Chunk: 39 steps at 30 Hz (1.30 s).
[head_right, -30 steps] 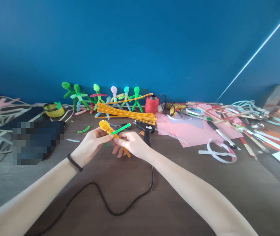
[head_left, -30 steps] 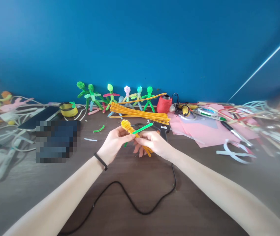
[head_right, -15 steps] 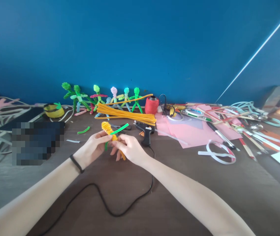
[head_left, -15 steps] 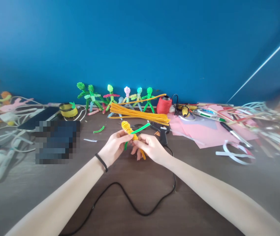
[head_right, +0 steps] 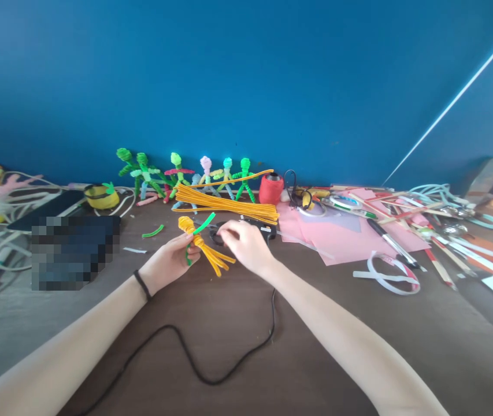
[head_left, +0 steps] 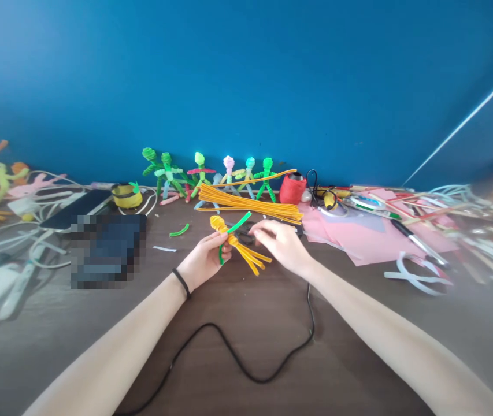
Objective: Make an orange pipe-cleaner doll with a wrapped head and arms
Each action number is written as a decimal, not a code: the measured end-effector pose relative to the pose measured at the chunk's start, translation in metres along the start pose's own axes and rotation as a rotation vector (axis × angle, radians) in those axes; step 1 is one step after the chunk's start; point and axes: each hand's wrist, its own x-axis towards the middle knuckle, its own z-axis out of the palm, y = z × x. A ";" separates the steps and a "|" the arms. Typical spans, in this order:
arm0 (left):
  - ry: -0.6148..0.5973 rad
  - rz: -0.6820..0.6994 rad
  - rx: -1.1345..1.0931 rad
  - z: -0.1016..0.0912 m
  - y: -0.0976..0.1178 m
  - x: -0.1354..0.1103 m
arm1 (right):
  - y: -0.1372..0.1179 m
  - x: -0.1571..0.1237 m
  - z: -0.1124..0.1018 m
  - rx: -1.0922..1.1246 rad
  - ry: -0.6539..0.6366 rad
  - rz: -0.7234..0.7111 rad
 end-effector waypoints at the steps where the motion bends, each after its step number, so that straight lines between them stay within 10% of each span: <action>1: -0.006 -0.001 0.001 -0.001 0.000 0.000 | 0.007 0.008 -0.003 -0.011 0.040 0.000; 15: -0.015 -0.001 0.180 0.000 -0.001 0.000 | 0.044 0.104 0.033 -0.598 -0.077 -0.168; 23: -0.044 0.002 0.161 0.000 0.000 -0.002 | 0.040 0.104 0.028 -0.624 -0.015 -0.135; 33: 0.010 0.012 0.182 -0.001 -0.001 -0.003 | -0.018 0.073 -0.035 -0.433 0.383 -0.343; 39: 0.101 0.015 0.056 -0.003 -0.001 -0.003 | -0.008 0.023 -0.045 -0.355 0.185 -0.064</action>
